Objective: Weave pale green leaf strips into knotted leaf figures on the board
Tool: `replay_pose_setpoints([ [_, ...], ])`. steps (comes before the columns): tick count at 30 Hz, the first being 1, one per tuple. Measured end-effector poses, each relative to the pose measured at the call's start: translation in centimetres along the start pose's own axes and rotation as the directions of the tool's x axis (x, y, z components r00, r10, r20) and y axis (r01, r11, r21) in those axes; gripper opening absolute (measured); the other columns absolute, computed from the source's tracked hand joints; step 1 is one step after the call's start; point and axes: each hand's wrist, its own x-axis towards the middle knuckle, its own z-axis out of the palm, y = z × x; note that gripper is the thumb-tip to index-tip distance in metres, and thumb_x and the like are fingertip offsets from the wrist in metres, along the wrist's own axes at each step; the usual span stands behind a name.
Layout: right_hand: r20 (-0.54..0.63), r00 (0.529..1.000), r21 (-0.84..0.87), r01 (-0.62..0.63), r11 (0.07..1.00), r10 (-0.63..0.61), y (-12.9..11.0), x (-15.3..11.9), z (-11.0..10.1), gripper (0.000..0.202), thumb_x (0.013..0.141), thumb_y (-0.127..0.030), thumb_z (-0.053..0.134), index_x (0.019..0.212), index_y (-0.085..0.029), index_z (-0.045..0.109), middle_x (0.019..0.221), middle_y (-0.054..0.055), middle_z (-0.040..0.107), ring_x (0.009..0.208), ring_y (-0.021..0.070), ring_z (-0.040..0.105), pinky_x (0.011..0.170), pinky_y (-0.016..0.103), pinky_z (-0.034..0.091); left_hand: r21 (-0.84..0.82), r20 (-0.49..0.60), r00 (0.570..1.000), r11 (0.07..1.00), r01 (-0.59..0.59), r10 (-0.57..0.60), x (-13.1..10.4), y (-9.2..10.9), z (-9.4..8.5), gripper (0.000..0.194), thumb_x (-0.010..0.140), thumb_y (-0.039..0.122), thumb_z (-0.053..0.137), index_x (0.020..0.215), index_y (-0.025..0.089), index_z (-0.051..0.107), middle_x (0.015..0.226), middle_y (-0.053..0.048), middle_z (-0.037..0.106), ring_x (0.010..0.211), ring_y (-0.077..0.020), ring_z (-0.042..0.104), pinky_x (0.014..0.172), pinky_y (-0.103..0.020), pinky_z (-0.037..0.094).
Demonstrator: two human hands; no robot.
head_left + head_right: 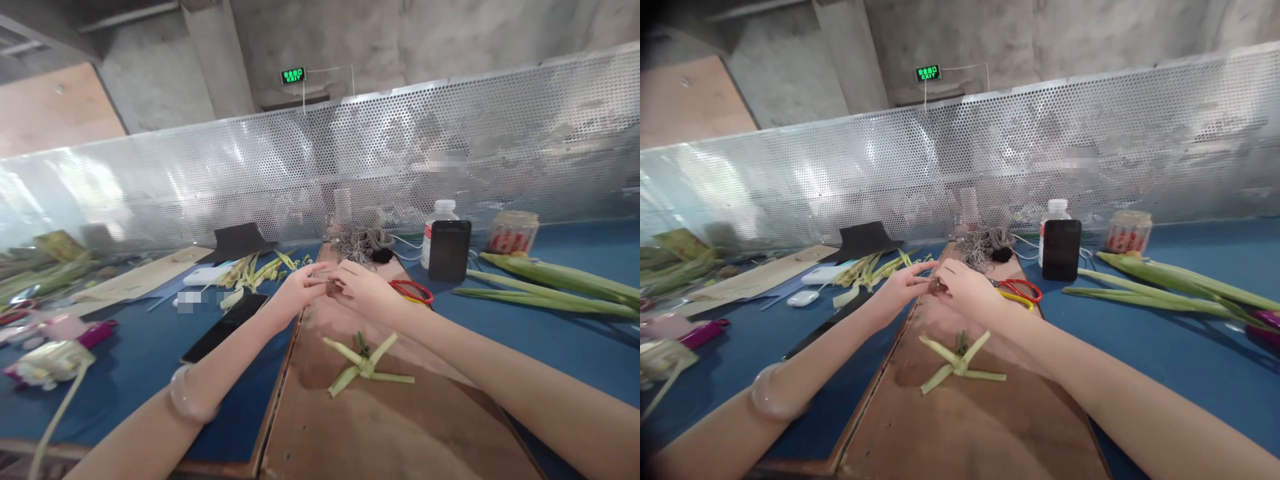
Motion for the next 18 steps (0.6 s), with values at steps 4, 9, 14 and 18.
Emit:
replay_pose_setpoints([
  [4,-0.040,0.999,0.162,0.007,0.987,-0.001,0.23,0.05,-0.17,0.013,0.077,-0.017,0.055,0.089,-0.014,0.055,0.082,0.004,0.052,0.073,0.0127,0.049,0.066,0.024,0.043,-0.146,0.077,0.997,0.989,0.002,0.009,-0.01,-0.05,-0.20,0.054,0.068,0.019,0.063,0.119,0.014,0.045,0.090,-0.009,0.067,0.085,-0.0174,0.061,0.084,-0.033,0.042],
  [9,-0.021,1.000,0.036,-0.019,0.999,0.020,-0.07,0.13,-0.19,0.010,0.076,-0.018,0.054,0.084,-0.013,0.057,0.083,0.006,0.055,0.081,0.0159,0.049,0.071,0.026,0.042,-0.171,0.051,0.999,0.985,0.008,0.001,0.00,-0.12,-0.01,0.047,0.073,0.027,0.060,0.117,0.014,0.047,0.090,-0.009,0.066,0.084,-0.0175,0.061,0.082,-0.033,0.043],
  [14,0.034,0.999,-0.063,-0.030,0.998,0.032,-0.07,-0.12,0.21,0.018,0.075,-0.018,0.055,0.092,-0.017,0.056,0.087,0.005,0.056,0.084,0.0176,0.049,0.072,0.029,0.041,-0.041,0.032,0.999,0.999,0.009,-0.008,0.08,-0.43,0.16,0.058,0.066,0.025,0.068,0.118,0.015,0.046,0.089,-0.009,0.067,0.082,-0.0194,0.062,0.083,-0.035,0.043],
  [18,-0.004,0.999,0.040,-0.039,0.998,0.040,0.03,-0.04,0.19,0.013,0.075,-0.019,0.056,0.087,-0.015,0.055,0.082,0.004,0.053,0.080,0.0157,0.049,0.071,0.027,0.041,-0.177,0.076,0.997,0.984,0.021,-0.008,0.08,-0.43,0.02,0.053,0.071,0.019,0.062,0.120,0.013,0.043,0.089,-0.009,0.067,0.085,-0.0187,0.061,0.083,-0.034,0.043],
])
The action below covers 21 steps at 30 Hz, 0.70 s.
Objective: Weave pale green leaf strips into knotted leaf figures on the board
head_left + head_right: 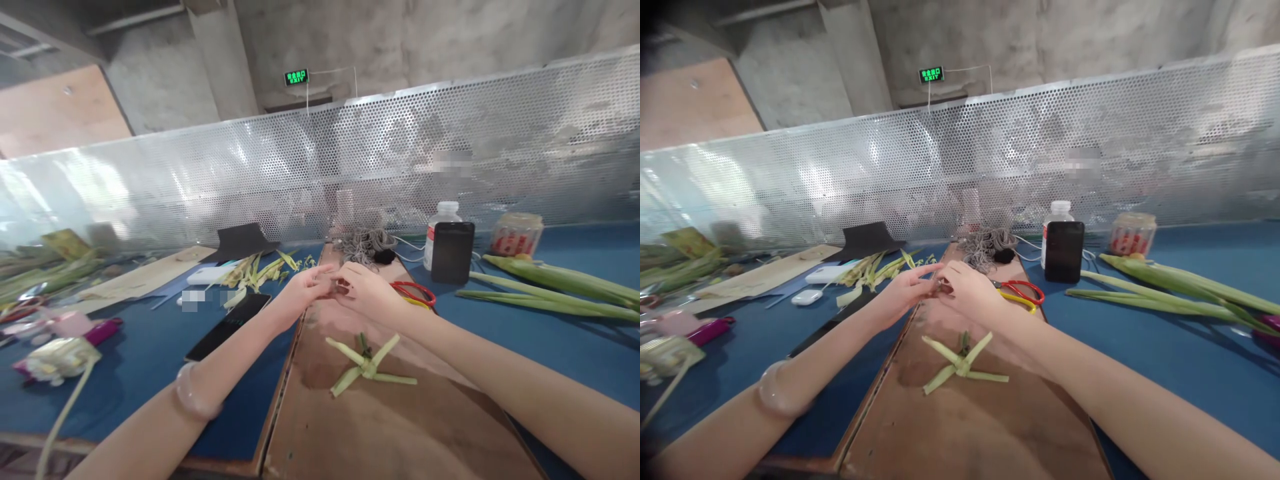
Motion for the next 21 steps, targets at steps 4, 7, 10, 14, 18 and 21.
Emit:
replay_pose_setpoints([
  [4,-0.043,0.999,0.089,0.020,0.996,-0.016,-0.13,0.34,-0.31,0.007,0.074,-0.016,0.056,0.081,-0.014,0.055,0.075,0.002,0.052,0.073,0.0134,0.048,0.066,0.024,0.041,-0.129,0.035,0.999,0.991,0.027,-0.022,-0.06,0.24,-0.07,0.048,0.073,0.015,0.059,0.119,0.013,0.044,0.093,-0.009,0.066,0.085,-0.0162,0.060,0.079,-0.030,0.043],
  [7,-0.019,1.000,0.034,0.014,0.999,-0.013,-0.27,0.49,-0.46,0.008,0.073,-0.016,0.056,0.081,-0.014,0.055,0.076,0.004,0.054,0.075,0.0152,0.048,0.067,0.025,0.040,-0.165,0.035,0.999,0.986,0.027,-0.022,-0.06,0.27,0.02,0.043,0.075,0.018,0.058,0.117,0.014,0.047,0.099,-0.010,0.064,0.085,-0.0167,0.060,0.077,-0.030,0.043],
  [10,0.020,1.000,-0.055,0.005,0.998,-0.004,-0.38,0.49,-0.49,0.008,0.073,-0.018,0.057,0.079,-0.013,0.055,0.078,0.006,0.055,0.078,0.0177,0.048,0.070,0.028,0.040,-0.132,0.027,1.000,0.991,0.017,-0.014,-0.04,0.10,0.11,0.041,0.077,0.027,0.057,0.116,0.015,0.049,0.105,-0.011,0.061,0.086,-0.0178,0.059,0.078,-0.031,0.043],
  [14,0.042,0.999,-0.085,-0.012,0.996,0.015,-0.44,0.37,-0.34,0.009,0.073,-0.018,0.057,0.081,-0.015,0.056,0.079,0.005,0.056,0.078,0.0186,0.048,0.070,0.030,0.039,-0.006,0.038,0.999,1.000,0.002,-0.001,-0.08,-0.06,0.15,0.058,0.070,0.024,0.065,0.123,0.016,0.042,0.098,-0.010,0.065,0.089,-0.0188,0.059,0.083,-0.033,0.041],
  [18,0.009,1.000,-0.032,-0.015,0.999,0.016,-0.33,0.25,-0.14,0.012,0.073,-0.017,0.056,0.085,-0.014,0.055,0.081,0.005,0.055,0.079,0.0173,0.048,0.070,0.028,0.039,-0.025,0.050,0.999,1.000,0.003,-0.002,-0.15,0.02,0.14,0.062,0.072,0.020,0.063,0.127,0.013,0.035,0.096,-0.011,0.065,0.090,-0.0203,0.059,0.085,-0.036,0.040],
  [21,-0.010,1.000,0.044,-0.008,0.999,0.008,-0.25,0.23,-0.17,0.011,0.074,-0.016,0.057,0.084,-0.014,0.054,0.079,0.004,0.052,0.074,0.0149,0.047,0.067,0.026,0.040,-0.079,0.072,0.997,0.997,-0.001,0.007,-0.17,0.06,0.11,0.057,0.076,0.016,0.057,0.128,0.012,0.033,0.099,-0.012,0.063,0.090,-0.0200,0.059,0.084,-0.036,0.040],
])
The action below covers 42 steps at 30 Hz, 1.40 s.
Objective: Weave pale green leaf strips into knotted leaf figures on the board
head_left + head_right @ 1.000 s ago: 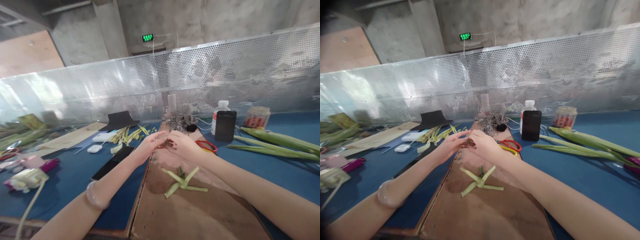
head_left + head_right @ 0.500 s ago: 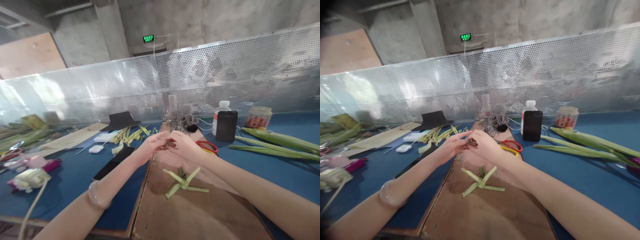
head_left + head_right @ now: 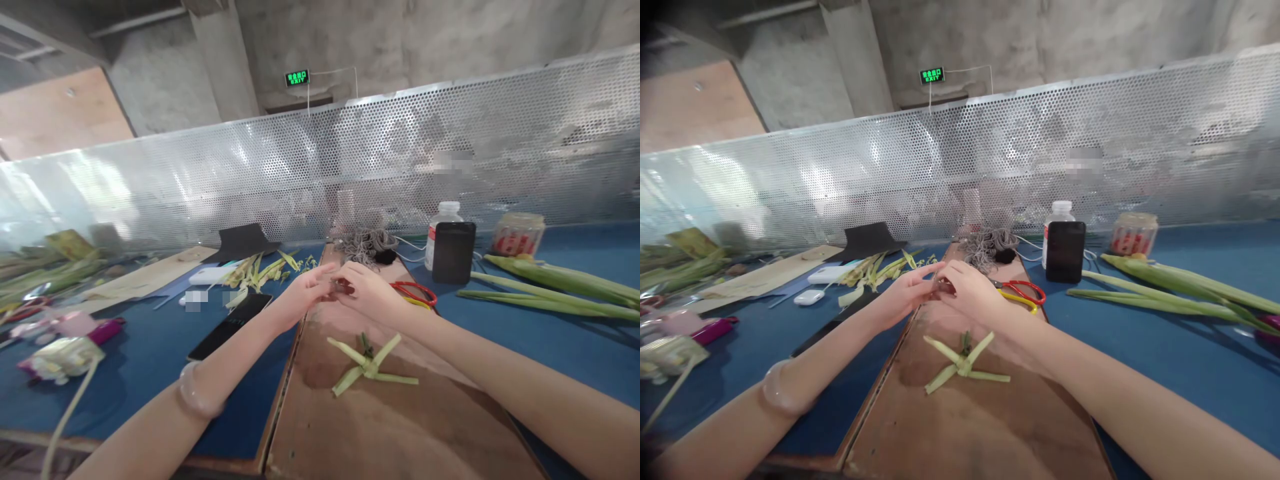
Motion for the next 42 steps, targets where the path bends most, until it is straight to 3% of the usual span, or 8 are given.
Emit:
replay_pose_setpoints([
  [9,-0.004,0.999,0.016,0.039,0.999,-0.039,0.0,0.0,0.0,0.009,0.073,-0.016,0.057,0.082,-0.014,0.056,0.079,0.005,0.055,0.076,0.0162,0.047,0.069,0.027,0.041,-0.114,0.017,1.000,0.993,0.026,-0.024,0.0,-0.1,0.1,0.044,0.079,0.018,0.054,0.121,0.015,0.043,0.105,-0.010,0.061,0.088,-0.0167,0.058,0.078,-0.030,0.043],
  [14,-0.009,0.999,-0.010,0.045,0.999,-0.045,0.3,0.0,0.3,0.009,0.073,-0.017,0.058,0.081,-0.015,0.055,0.081,0.005,0.055,0.079,0.0162,0.047,0.071,0.028,0.039,-0.073,0.004,1.000,0.997,0.026,-0.026,0.0,-0.1,0.2,0.052,0.077,0.017,0.057,0.125,0.014,0.038,0.106,-0.012,0.060,0.089,-0.0190,0.059,0.078,-0.031,0.043],
  [19,-0.035,0.997,-0.058,-0.072,0.996,0.070,0.2,0.1,0.0,0.013,0.075,-0.026,0.058,0.083,-0.016,0.055,0.081,0.003,0.052,0.077,0.0159,0.045,0.072,0.030,0.035,-0.164,-0.083,0.995,0.986,0.032,-0.047,0.2,0.1,0.0,0.060,0.077,0.014,0.055,0.131,0.011,0.029,0.102,-0.014,0.061,0.087,-0.0187,0.059,0.076,-0.031,0.044],
  [25,-0.144,0.975,-0.118,-0.189,0.975,0.171,-0.6,0.2,-0.2,0.013,0.073,-0.031,0.059,0.073,-0.018,0.060,0.091,0.006,0.051,0.085,0.0209,0.038,0.074,0.034,0.031,-0.284,-0.117,0.992,0.959,0.015,-0.050,0.2,-0.5,0.7,0.063,0.077,0.013,0.055,0.133,0.020,0.025,0.105,-0.009,0.060,0.084,-0.0142,0.059,0.077,-0.028,0.044],
  [31,-0.108,0.973,-0.095,-0.216,0.972,0.205,-0.9,0.2,-0.1,0.003,0.070,-0.018,0.057,0.067,-0.017,0.057,0.091,0.006,0.051,0.086,0.0214,0.037,0.073,0.035,0.030,-0.321,-0.003,0.996,0.943,0.085,-0.091,0.0,-0.6,1.4,0.031,0.079,0.020,0.055,0.110,0.020,0.054,0.102,-0.006,0.059,0.083,-0.0126,0.057,0.078,-0.027,0.043],
  [35,-0.125,0.960,-0.043,-0.258,0.965,0.251,-0.7,0.3,0.1,0.005,0.068,-0.016,0.057,0.064,-0.018,0.056,0.089,0.005,0.051,0.085,0.0212,0.037,0.070,0.035,0.030,-0.342,0.007,0.997,0.937,0.070,-0.072,-0.1,-0.1,1.7,0.019,0.080,0.024,0.051,0.094,0.017,0.062,0.097,-0.006,0.061,0.081,-0.0126,0.056,0.080,-0.029,0.043],
  [39,-0.158,0.956,-0.025,-0.255,0.967,0.248,-0.3,0.2,0.5,0.005,0.067,-0.016,0.059,0.063,-0.019,0.057,0.089,0.005,0.051,0.084,0.0210,0.038,0.070,0.035,0.030,-0.285,-0.008,0.998,0.957,0.058,-0.063,0.1,0.0,1.5,0.026,0.083,0.028,0.045,0.100,0.014,0.059,0.101,-0.010,0.060,0.087,-0.0158,0.056,0.080,-0.031,0.044],
  [42,-0.187,0.950,0.022,-0.249,0.968,0.249,-0.2,0.2,0.1,0.004,0.069,-0.018,0.059,0.065,-0.019,0.059,0.091,0.005,0.053,0.087,0.0216,0.039,0.073,0.037,0.030,-0.045,-0.061,0.998,0.999,0.018,-0.020,0.4,-0.6,0.5,0.031,0.081,0.031,0.046,0.105,0.014,0.056,0.100,-0.012,0.061,0.087,-0.0192,0.058,0.077,-0.034,0.044],
])
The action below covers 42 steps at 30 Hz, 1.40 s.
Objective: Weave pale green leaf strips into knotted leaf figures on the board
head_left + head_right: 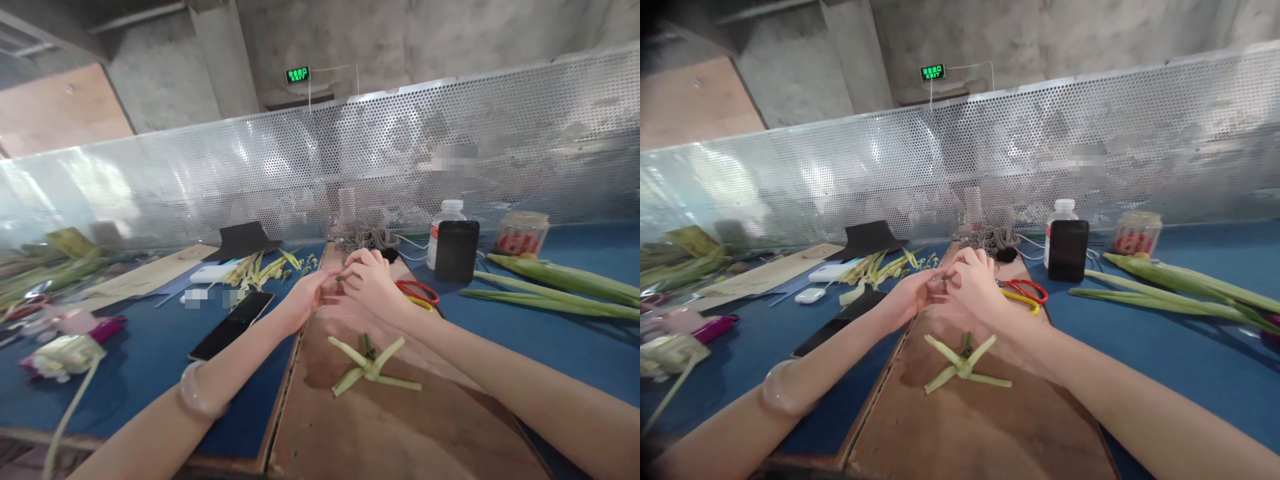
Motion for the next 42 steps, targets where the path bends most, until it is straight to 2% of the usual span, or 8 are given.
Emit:
replay_pose_setpoints([
  [4,-0.016,0.999,0.022,-0.051,0.998,0.052,0.0,0.6,-1.2,0.004,0.070,-0.017,0.059,0.065,-0.018,0.060,0.092,0.006,0.054,0.089,0.0228,0.041,0.077,0.040,0.031,0.474,0.230,0.973,0.872,-0.122,0.011,0.0,-0.2,-1.2,0.035,0.073,0.016,0.054,0.107,0.016,0.056,0.104,-0.011,0.061,0.099,-0.0219,0.055,0.082,-0.034,0.042],
  [9,-0.039,0.990,0.244,-0.121,0.962,0.134,1.5,1.0,-1.8,0.002,0.067,-0.019,0.060,0.066,-0.019,0.062,0.092,0.004,0.054,0.091,0.0214,0.042,0.084,0.042,0.030,0.604,0.610,0.788,0.695,-0.390,-0.088,-1.1,1.0,-0.1,0.054,0.068,0.006,0.054,0.118,0.025,0.049,0.124,-0.006,0.050,0.115,-0.0228,0.043,0.095,-0.037,0.034],
  [13,0.242,0.911,0.671,-0.406,0.621,0.335,2.9,0.8,-1.2,0.012,0.065,-0.028,0.064,0.071,-0.017,0.064,0.097,0.005,0.055,0.089,0.0172,0.049,0.082,0.035,0.035,0.579,0.739,0.665,0.603,-0.548,-0.106,-1.7,1.4,1.3,0.063,0.064,0.003,0.058,0.121,0.027,0.046,0.126,-0.003,0.047,0.122,-0.0216,0.035,0.102,-0.037,0.025],
  [20,0.412,0.861,0.800,-0.498,0.334,0.297,3.3,0.8,-1.2,0.020,0.062,-0.029,0.067,0.075,-0.014,0.064,0.091,0.006,0.062,0.079,0.0131,0.055,0.074,0.029,0.041,0.563,0.765,0.629,0.618,-0.548,-0.140,-2.0,1.0,2.7,0.045,0.072,0.023,0.061,0.116,0.025,0.052,0.120,-0.004,0.054,0.120,-0.0199,0.038,0.104,-0.033,0.019],
  [25,0.466,0.843,0.827,-0.523,0.207,0.269,3.2,1.0,-1.9,0.017,0.060,-0.026,0.070,0.071,-0.014,0.066,0.094,0.007,0.062,0.083,0.0134,0.056,0.076,0.028,0.042,0.524,0.752,0.652,0.688,-0.502,-0.097,-2.1,0.6,2.9,0.029,0.075,0.025,0.058,0.103,0.021,0.061,0.109,-0.006,0.061,0.110,-0.0189,0.048,0.098,-0.030,0.029],
  [30,0.502,0.820,0.819,-0.553,0.154,0.273,3.4,1.0,-2.0,0.018,0.060,-0.024,0.070,0.073,-0.013,0.067,0.089,0.008,0.064,0.083,0.0140,0.057,0.076,0.029,0.042,0.577,0.685,0.727,0.639,-0.509,-0.040,-2.1,-0.1,2.9,0.045,0.069,0.028,0.064,0.113,0.021,0.055,0.113,-0.008,0.058,0.108,-0.0202,0.050,0.094,-0.029,0.034],
  [35,0.494,0.813,0.814,-0.557,0.164,0.307,3.6,0.8,-1.7,0.019,0.058,-0.025,0.072,0.072,-0.013,0.067,0.086,0.008,0.064,0.080,0.0139,0.057,0.073,0.029,0.043,0.569,0.693,0.717,0.673,-0.472,-0.083,-1.8,-0.7,3.6,0.031,0.072,0.026,0.060,0.102,0.021,0.062,0.101,-0.006,0.064,0.095,-0.0202,0.057,0.082,-0.027,0.042],
  [42,0.417,0.832,0.812,-0.522,0.262,0.367,3.9,1.1,-2.1,0.018,0.060,-0.027,0.069,0.072,-0.014,0.065,0.081,0.006,0.063,0.073,0.0127,0.056,0.070,0.028,0.043,0.496,0.468,0.883,0.819,-0.288,0.026,-1.2,-0.8,2.4,0.021,0.072,0.016,0.058,0.091,0.017,0.065,0.091,-0.006,0.066,0.084,-0.0183,0.059,0.077,-0.027,0.044],
])
